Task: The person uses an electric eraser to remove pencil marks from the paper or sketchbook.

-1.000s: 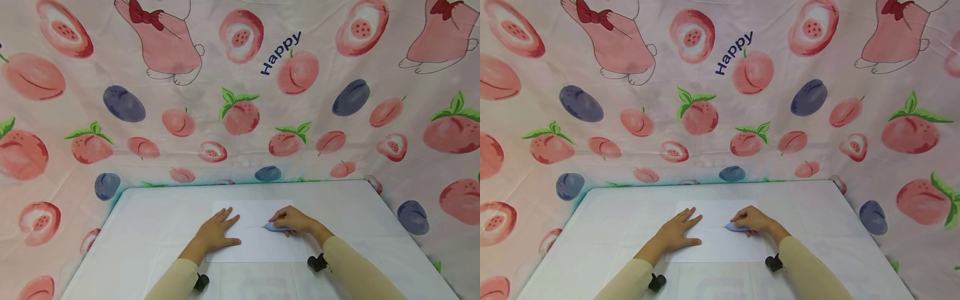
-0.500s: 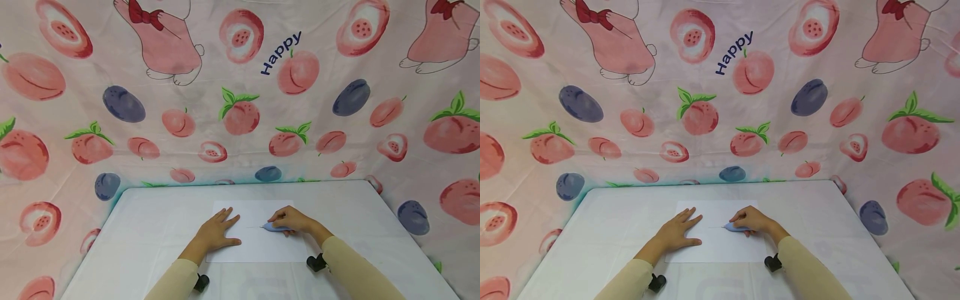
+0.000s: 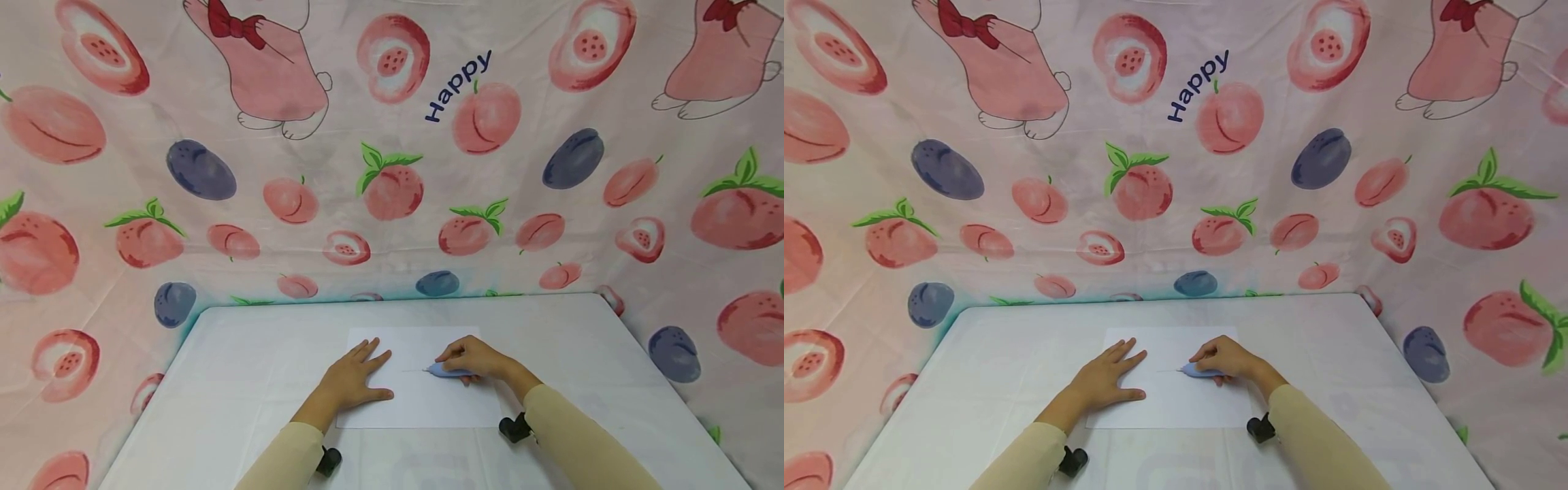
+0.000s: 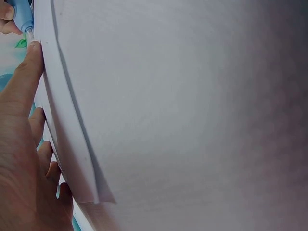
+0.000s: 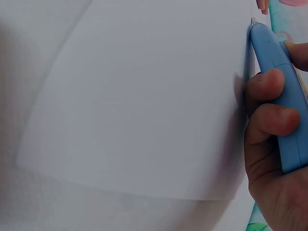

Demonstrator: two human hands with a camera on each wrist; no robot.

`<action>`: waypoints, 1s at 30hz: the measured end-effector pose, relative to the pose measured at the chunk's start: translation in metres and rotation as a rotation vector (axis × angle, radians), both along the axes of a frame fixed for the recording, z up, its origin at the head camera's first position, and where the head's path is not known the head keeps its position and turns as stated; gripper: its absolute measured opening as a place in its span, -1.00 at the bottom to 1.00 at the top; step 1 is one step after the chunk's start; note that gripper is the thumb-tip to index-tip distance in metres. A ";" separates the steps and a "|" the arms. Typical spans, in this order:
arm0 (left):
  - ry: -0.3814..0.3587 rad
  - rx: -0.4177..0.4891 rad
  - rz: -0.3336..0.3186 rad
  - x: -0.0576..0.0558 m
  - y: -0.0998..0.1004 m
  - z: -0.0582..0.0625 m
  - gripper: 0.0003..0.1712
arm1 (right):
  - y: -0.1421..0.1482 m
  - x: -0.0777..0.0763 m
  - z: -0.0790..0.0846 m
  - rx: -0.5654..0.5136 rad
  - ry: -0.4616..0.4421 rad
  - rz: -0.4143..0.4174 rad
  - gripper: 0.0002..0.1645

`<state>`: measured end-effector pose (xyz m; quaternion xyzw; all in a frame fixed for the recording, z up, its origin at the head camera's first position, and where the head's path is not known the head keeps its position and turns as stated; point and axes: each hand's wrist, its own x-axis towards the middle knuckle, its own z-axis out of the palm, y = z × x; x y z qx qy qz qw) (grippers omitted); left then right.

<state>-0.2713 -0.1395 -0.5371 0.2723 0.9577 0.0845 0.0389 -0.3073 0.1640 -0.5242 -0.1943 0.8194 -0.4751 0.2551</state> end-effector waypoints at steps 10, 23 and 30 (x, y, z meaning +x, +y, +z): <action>0.022 0.006 -0.010 -0.001 0.000 -0.001 -0.02 | 0.000 -0.001 0.000 -0.006 0.008 0.009 -0.78; 0.019 -0.005 -0.008 -0.002 0.000 -0.002 -0.01 | 0.007 0.000 -0.002 0.013 0.009 -0.010 -0.77; 0.020 0.002 -0.008 -0.002 -0.001 -0.002 -0.01 | 0.009 0.001 0.000 0.023 0.015 -0.015 -0.78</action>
